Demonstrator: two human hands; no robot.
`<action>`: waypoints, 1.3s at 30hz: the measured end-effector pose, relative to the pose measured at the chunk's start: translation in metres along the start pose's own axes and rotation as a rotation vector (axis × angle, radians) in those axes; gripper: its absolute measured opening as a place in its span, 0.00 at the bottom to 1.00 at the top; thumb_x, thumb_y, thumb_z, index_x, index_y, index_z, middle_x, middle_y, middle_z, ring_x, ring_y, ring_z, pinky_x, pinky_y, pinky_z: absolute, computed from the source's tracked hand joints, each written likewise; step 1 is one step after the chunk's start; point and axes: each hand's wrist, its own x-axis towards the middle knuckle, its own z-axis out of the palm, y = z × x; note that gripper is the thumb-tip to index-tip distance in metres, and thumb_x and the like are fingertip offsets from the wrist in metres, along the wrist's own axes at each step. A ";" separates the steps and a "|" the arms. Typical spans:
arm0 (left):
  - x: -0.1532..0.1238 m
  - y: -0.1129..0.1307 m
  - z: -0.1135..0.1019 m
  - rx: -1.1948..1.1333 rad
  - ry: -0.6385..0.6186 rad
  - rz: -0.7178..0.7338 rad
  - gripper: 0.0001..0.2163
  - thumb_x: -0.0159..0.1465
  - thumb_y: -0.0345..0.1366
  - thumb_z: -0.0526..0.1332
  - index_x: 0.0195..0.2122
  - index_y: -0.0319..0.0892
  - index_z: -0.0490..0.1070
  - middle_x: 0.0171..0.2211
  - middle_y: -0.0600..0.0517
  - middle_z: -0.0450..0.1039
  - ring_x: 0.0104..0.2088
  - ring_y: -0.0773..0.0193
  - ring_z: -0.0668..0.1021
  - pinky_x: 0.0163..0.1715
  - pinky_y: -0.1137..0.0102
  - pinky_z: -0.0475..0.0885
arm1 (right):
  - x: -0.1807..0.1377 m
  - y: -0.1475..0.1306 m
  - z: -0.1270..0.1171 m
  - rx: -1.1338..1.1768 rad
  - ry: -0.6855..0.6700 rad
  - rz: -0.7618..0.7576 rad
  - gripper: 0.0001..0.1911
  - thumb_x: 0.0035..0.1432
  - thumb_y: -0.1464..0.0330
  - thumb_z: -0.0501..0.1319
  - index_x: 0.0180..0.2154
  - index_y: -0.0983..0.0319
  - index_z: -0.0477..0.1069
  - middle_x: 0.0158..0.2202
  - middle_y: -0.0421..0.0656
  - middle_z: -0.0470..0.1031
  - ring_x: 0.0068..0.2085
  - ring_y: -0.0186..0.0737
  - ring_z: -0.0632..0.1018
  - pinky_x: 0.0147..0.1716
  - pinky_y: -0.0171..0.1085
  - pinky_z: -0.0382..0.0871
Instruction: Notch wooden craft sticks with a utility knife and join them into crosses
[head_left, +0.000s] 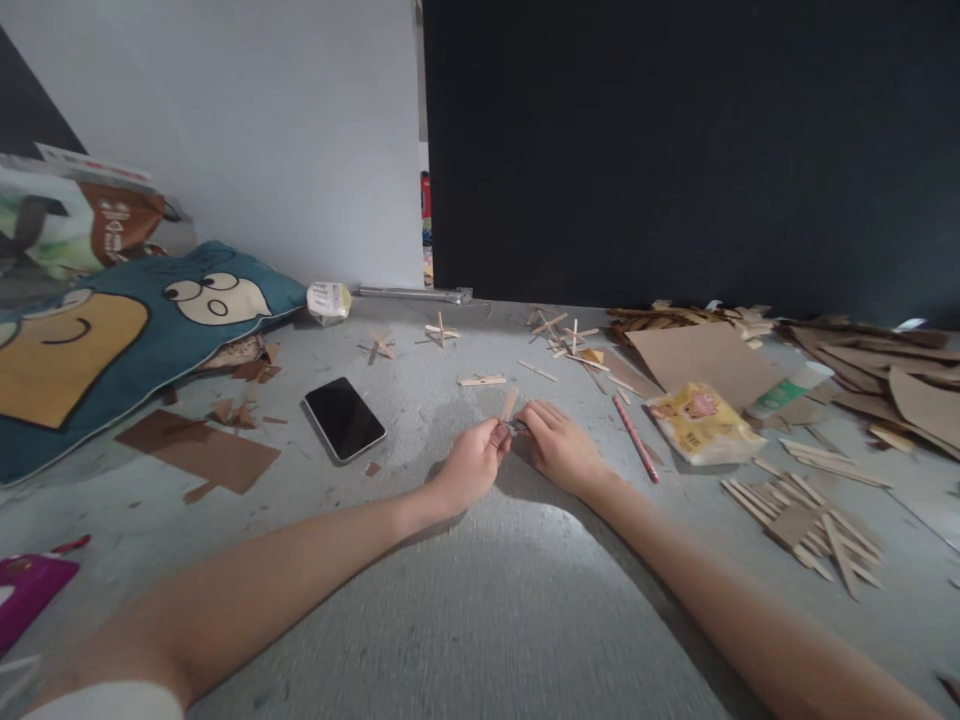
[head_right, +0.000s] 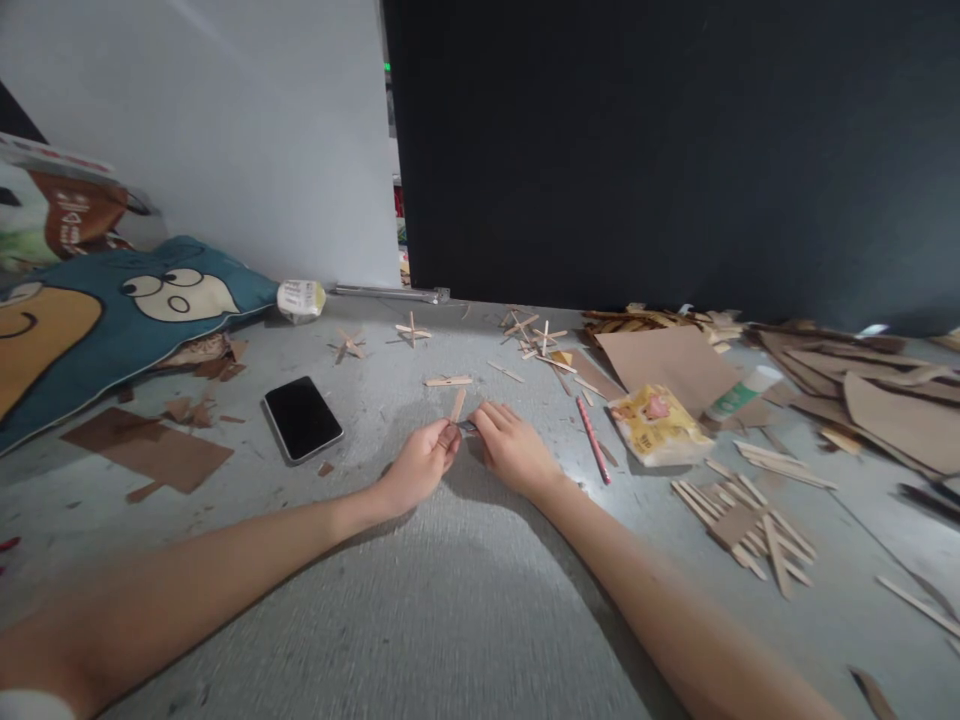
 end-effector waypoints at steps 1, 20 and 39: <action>0.000 0.000 0.000 -0.003 -0.009 -0.003 0.21 0.72 0.53 0.48 0.27 0.44 0.58 0.23 0.57 0.57 0.23 0.68 0.60 0.23 0.72 0.57 | 0.000 0.000 0.000 -0.002 0.001 -0.003 0.14 0.58 0.82 0.51 0.38 0.58 0.64 0.35 0.46 0.71 0.37 0.47 0.71 0.36 0.39 0.64; -0.005 0.003 -0.004 0.280 -0.057 0.120 0.09 0.67 0.29 0.48 0.30 0.44 0.59 0.25 0.54 0.64 0.26 0.66 0.66 0.29 0.69 0.61 | 0.002 -0.002 -0.003 -0.003 -0.002 -0.086 0.14 0.56 0.82 0.51 0.37 0.58 0.61 0.34 0.45 0.69 0.36 0.47 0.68 0.36 0.40 0.63; -0.001 0.003 0.000 -0.193 0.009 -0.085 0.22 0.68 0.55 0.57 0.27 0.44 0.57 0.24 0.58 0.54 0.25 0.70 0.62 0.24 0.75 0.61 | 0.005 0.002 0.000 0.000 -0.034 0.017 0.15 0.51 0.84 0.52 0.35 0.58 0.62 0.34 0.45 0.70 0.37 0.47 0.69 0.37 0.39 0.60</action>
